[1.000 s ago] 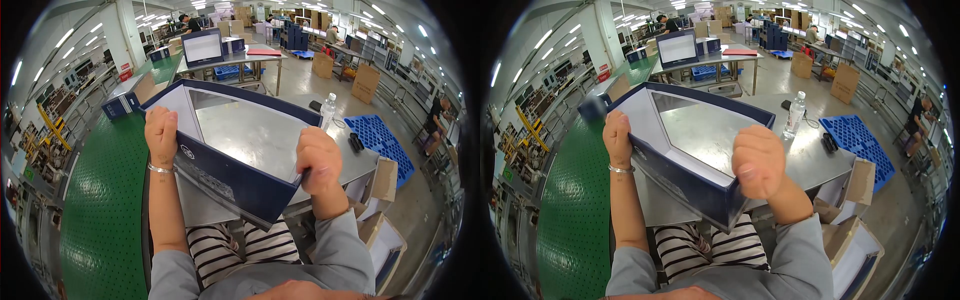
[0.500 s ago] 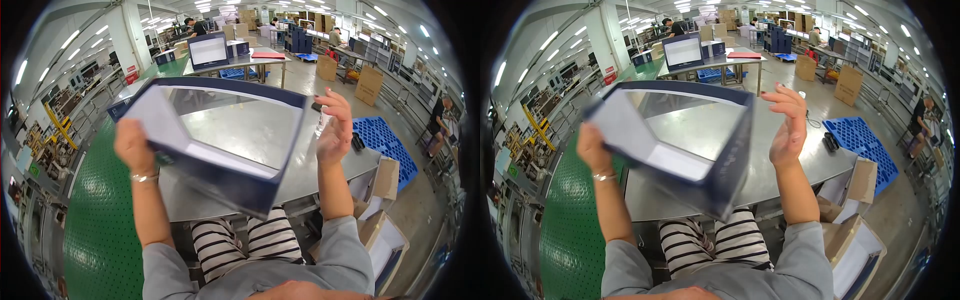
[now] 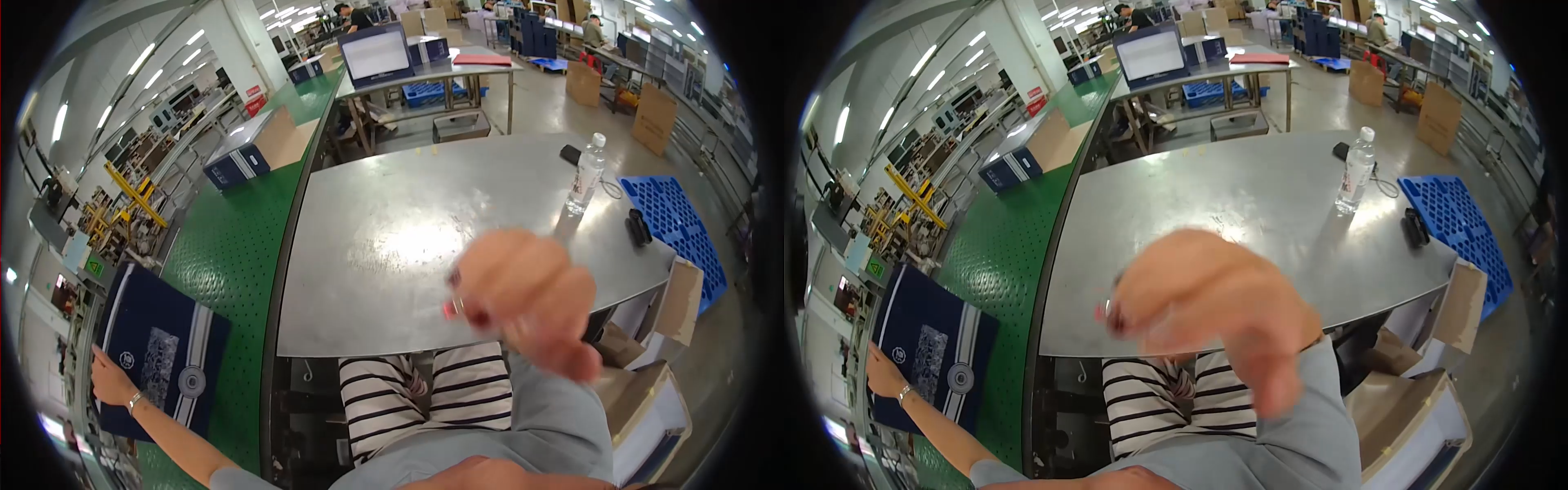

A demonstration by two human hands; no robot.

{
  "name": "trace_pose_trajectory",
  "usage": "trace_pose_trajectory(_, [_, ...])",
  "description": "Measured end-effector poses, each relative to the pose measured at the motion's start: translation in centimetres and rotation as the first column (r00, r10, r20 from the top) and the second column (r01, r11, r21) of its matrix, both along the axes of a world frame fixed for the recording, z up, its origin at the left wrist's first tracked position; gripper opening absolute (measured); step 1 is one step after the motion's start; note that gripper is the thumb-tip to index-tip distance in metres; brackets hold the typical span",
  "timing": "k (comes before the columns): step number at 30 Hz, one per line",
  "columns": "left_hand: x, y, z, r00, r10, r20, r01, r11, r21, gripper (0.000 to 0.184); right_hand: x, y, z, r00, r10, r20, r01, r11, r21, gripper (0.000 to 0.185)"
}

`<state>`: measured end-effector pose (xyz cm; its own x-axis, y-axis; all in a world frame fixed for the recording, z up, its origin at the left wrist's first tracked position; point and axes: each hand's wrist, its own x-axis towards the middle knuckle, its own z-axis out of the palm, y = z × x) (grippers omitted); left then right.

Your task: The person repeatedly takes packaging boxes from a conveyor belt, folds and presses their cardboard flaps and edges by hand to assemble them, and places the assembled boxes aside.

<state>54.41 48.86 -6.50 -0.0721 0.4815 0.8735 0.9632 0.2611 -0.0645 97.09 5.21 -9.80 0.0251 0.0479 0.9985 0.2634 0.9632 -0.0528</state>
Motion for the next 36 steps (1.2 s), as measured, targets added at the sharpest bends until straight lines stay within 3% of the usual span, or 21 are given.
trace_pose_trajectory(4, [-1.5, -2.4, 1.5, 0.982, -0.186, 0.03, 0.177, 0.965, 0.192, 0.075, -2.5, -2.3, -0.9, 0.99, 0.133, -0.046, -0.135, 0.989, -0.057, 0.051])
trace_pose_trajectory(6, [-6.3, 8.3, 0.0, 0.902, -0.178, -0.393, 0.376, 0.771, 0.515, 0.056, -3.5, -2.6, -1.2, 0.983, 0.162, -0.083, -0.17, 0.981, -0.094, 0.051])
trace_pose_trajectory(7, [1.9, -0.8, 0.0, 0.839, -0.543, -0.027, 0.526, 0.798, 0.293, 0.069, -3.9, -2.2, -1.0, 0.981, 0.172, -0.092, -0.181, 0.977, -0.112, 0.052])
trace_pose_trajectory(9, [8.1, -1.5, 0.0, 0.752, -0.613, -0.241, 0.659, 0.689, 0.303, 0.03, -4.4, -3.0, -1.5, 0.975, 0.195, -0.103, -0.209, 0.965, -0.156, 0.052])
trace_pose_trajectory(10, [11.8, -1.5, -1.6, 0.615, -0.788, 0.002, 0.779, 0.608, 0.153, 0.03, -4.7, -2.1, -1.1, 0.971, 0.214, -0.109, -0.23, 0.957, -0.177, 0.053])
trace_pose_trajectory(11, [16.8, -3.6, -2.8, 0.527, -0.844, 0.095, 0.835, 0.536, 0.125, 0.027, -4.1, -3.4, -1.4, 0.965, 0.237, -0.113, -0.255, 0.947, -0.195, 0.053])
trace_pose_trajectory(14, [28.0, -4.0, -8.5, 0.191, -0.977, 0.092, 0.981, 0.194, 0.017, 0.026, -3.8, -5.1, -1.8, 0.945, 0.304, -0.12, -0.325, 0.916, -0.234, 0.054])
trace_pose_trajectory(15, [31.3, -2.0, -11.5, 0.073, -0.977, 0.199, 0.997, 0.069, -0.028, 0.027, -3.7, -4.3, -1.3, 0.94, 0.321, -0.121, -0.341, 0.907, -0.245, 0.055])
trace_pose_trajectory(16, [34.1, -2.5, -13.0, 0.031, -0.937, 0.348, 0.998, 0.009, -0.065, 0.029, -3.9, -4.6, -1.5, 0.935, 0.334, -0.119, -0.354, 0.9, -0.256, 0.055])
trace_pose_trajectory(18, [38.4, -3.1, -15.8, 0.077, -0.852, 0.518, 0.989, 0.001, -0.145, 0.029, -4.4, -5.4, -2.0, 0.927, 0.357, -0.117, -0.376, 0.885, -0.275, 0.056])
trace_pose_trajectory(22, [41.2, -1.9, -22.4, 0.086, -0.838, 0.539, 0.991, 0.014, -0.136, 0.035, -4.6, -4.8, -1.5, 0.911, 0.394, -0.123, -0.412, 0.853, -0.32, 0.057])
trace_pose_trajectory(24, [39.9, -2.3, -24.1, 0.312, -0.691, 0.652, 0.927, 0.071, -0.368, 0.034, -4.4, -5.1, -1.4, 0.9, 0.414, -0.132, -0.434, 0.832, -0.347, 0.058])
trace_pose_trajectory(25, [39.6, -2.3, -24.2, 0.318, -0.683, 0.658, 0.926, 0.075, -0.37, 0.034, -3.9, -3.7, -0.4, 0.892, 0.429, -0.144, -0.451, 0.815, -0.363, 0.058])
trace_pose_trajectory(28, [37.5, -1.7, -23.7, 0.148, -0.515, 0.844, 0.988, 0.031, -0.154, 0.034, -3.8, -3.8, 0.1, 0.843, 0.501, -0.194, -0.534, 0.744, -0.401, 0.06])
trace_pose_trajectory(31, [36.6, -3.6, -21.6, -0.077, -0.377, 0.923, 0.994, 0.048, 0.103, 0.033, -5.0, -3.3, 0.5, 0.786, 0.566, -0.25, -0.615, 0.669, -0.418, 0.061])
trace_pose_trajectory(36, [37.0, -3.8, -21.9, 0.036, -0.486, 0.873, 0.999, 0.052, -0.013, 0.033, -4.2, -2.7, 1.6, 0.71, 0.636, -0.303, -0.695, 0.561, -0.45, 0.063])
